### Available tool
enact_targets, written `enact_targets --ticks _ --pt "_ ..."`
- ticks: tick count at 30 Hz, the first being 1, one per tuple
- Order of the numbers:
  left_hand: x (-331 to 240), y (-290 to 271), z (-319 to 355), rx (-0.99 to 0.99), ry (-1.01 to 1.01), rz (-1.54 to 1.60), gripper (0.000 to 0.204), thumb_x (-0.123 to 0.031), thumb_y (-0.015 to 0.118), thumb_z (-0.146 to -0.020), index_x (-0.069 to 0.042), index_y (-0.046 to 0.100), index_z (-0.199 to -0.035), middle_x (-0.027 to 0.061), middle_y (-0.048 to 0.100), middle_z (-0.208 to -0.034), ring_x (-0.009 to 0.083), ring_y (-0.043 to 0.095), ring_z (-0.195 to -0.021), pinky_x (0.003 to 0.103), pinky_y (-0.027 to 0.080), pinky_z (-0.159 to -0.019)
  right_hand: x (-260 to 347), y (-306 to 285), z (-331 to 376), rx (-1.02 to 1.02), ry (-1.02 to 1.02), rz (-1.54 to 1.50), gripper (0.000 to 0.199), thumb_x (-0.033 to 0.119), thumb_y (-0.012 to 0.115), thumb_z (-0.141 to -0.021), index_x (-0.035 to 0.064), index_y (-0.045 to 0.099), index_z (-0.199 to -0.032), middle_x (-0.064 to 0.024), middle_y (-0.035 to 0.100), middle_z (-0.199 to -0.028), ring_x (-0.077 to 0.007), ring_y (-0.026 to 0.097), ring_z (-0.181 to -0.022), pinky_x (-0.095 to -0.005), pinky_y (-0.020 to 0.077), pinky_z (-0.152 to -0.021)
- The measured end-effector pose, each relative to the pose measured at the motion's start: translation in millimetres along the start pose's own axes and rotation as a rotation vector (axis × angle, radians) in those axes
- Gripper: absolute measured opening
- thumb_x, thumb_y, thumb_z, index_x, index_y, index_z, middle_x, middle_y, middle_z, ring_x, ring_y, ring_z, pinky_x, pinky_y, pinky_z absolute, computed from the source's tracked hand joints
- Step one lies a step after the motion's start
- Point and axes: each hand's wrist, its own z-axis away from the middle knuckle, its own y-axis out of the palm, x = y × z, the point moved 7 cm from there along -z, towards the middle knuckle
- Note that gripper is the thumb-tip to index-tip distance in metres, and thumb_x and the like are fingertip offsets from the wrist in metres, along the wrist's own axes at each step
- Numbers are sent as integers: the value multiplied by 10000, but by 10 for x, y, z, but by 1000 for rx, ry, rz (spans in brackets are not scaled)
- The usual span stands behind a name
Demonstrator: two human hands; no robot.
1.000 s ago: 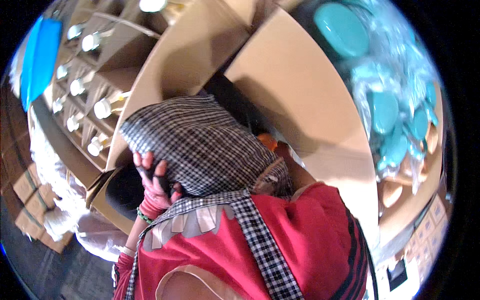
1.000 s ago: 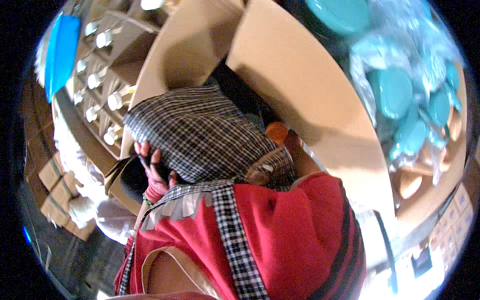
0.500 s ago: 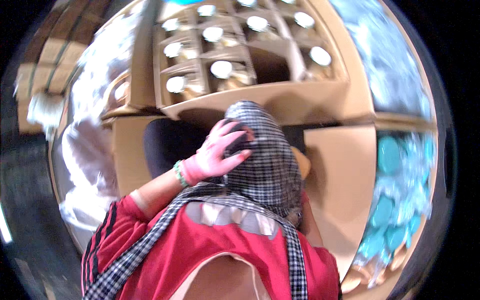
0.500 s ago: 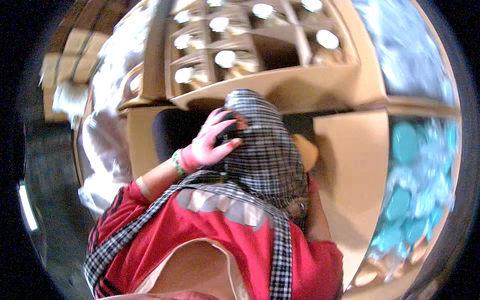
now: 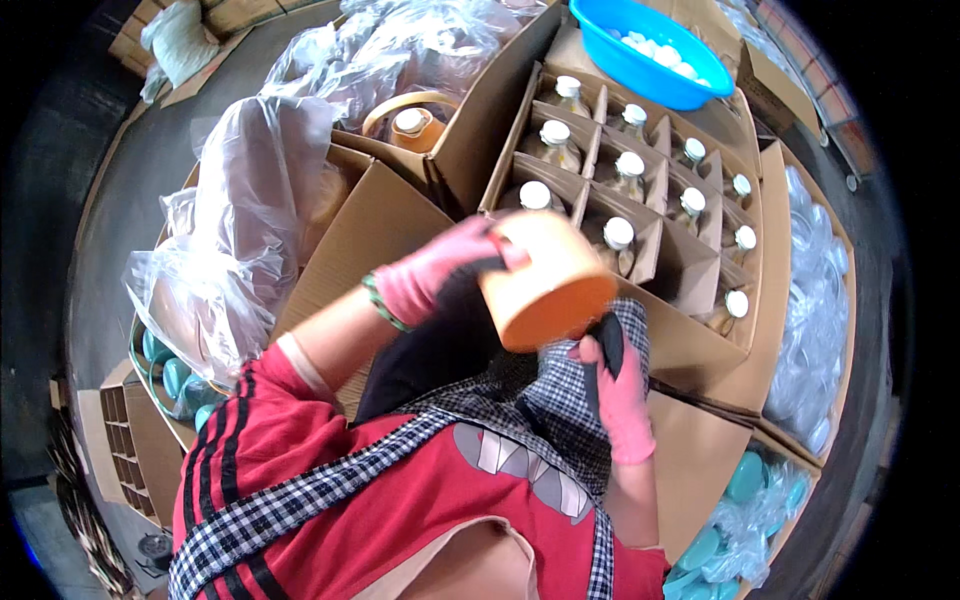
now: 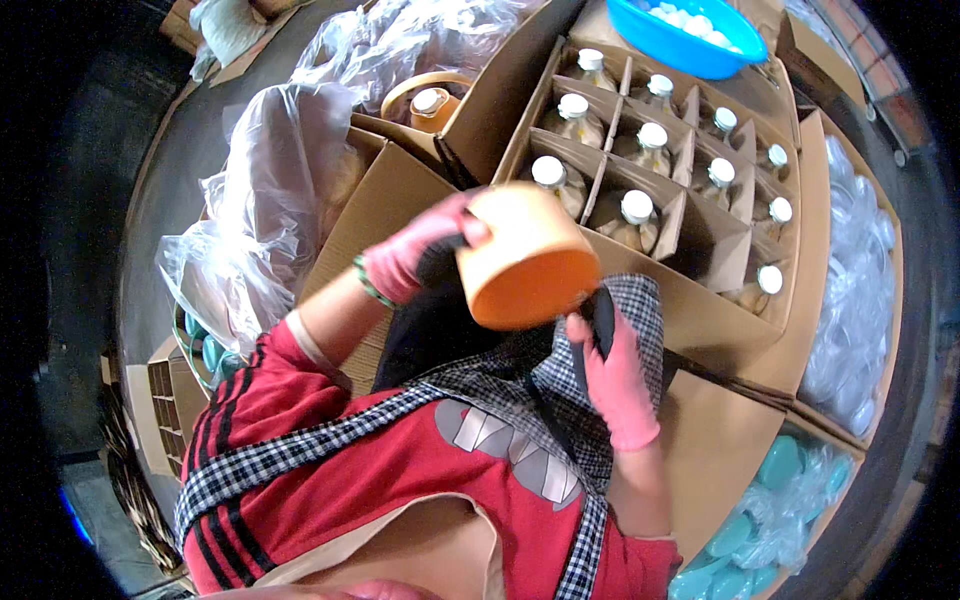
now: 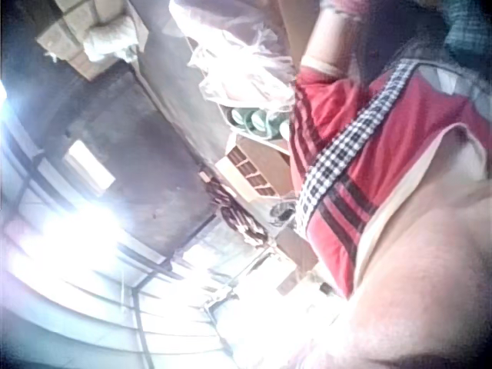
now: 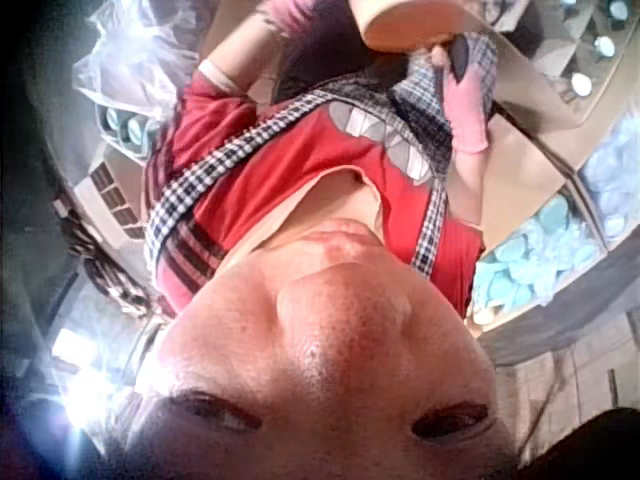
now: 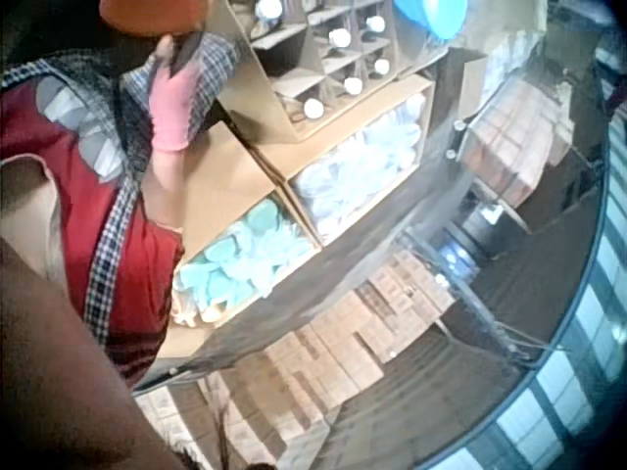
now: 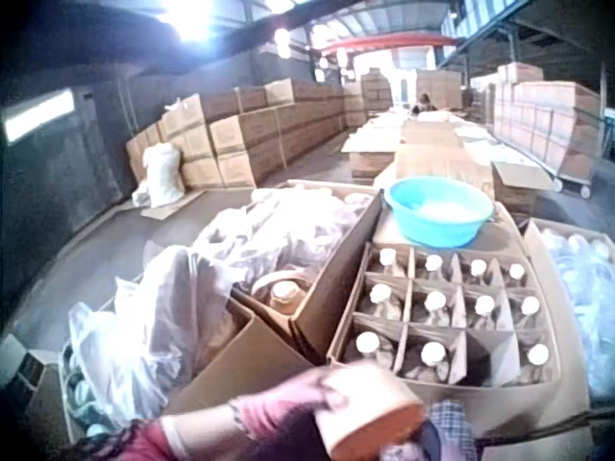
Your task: The person sits on the floor and packs kitchenware into cardboard boxes. They remove a teal kettle from a plastic bag, inspect it, and place it into a box. They then arrange small bottles in a divided box. Finally, they pack a beige kettle and a pink kettle into boxes.
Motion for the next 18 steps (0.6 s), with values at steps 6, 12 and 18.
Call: enact_targets --ticks 6,12,18 --pt "-1230 -1975 -113 -429 158 -94 414 -293 629 -752 3 523 -1022 69 596 -887 139 595 -758 268 492 -672 -317 -52 196 -179 -177 473 426 159 553 -760 -20 420 -1124 -194 481 -1012 -341 480 -922 -398 382 -827" --pt "-1170 -3082 -572 -402 292 289 370 -285 568 -800 -19 511 -1049 86 585 -981 178 586 -846 348 468 -777 -134 234 48 -62 -244 854 370 234 569 -725 9 505 -1012 -150 505 -949 -318 475 -828 -412 382 -753" --pt "-1338 -3399 -507 -1015 25 -1487 739 -564 620 -590 -142 439 -1169 191 501 -1061 366 512 -949 409 425 -809 -145 188 -8 -58 -228 885 354 226 581 -713 21 512 -994 -136 511 -933 -309 475 -825 -410 375 -731"
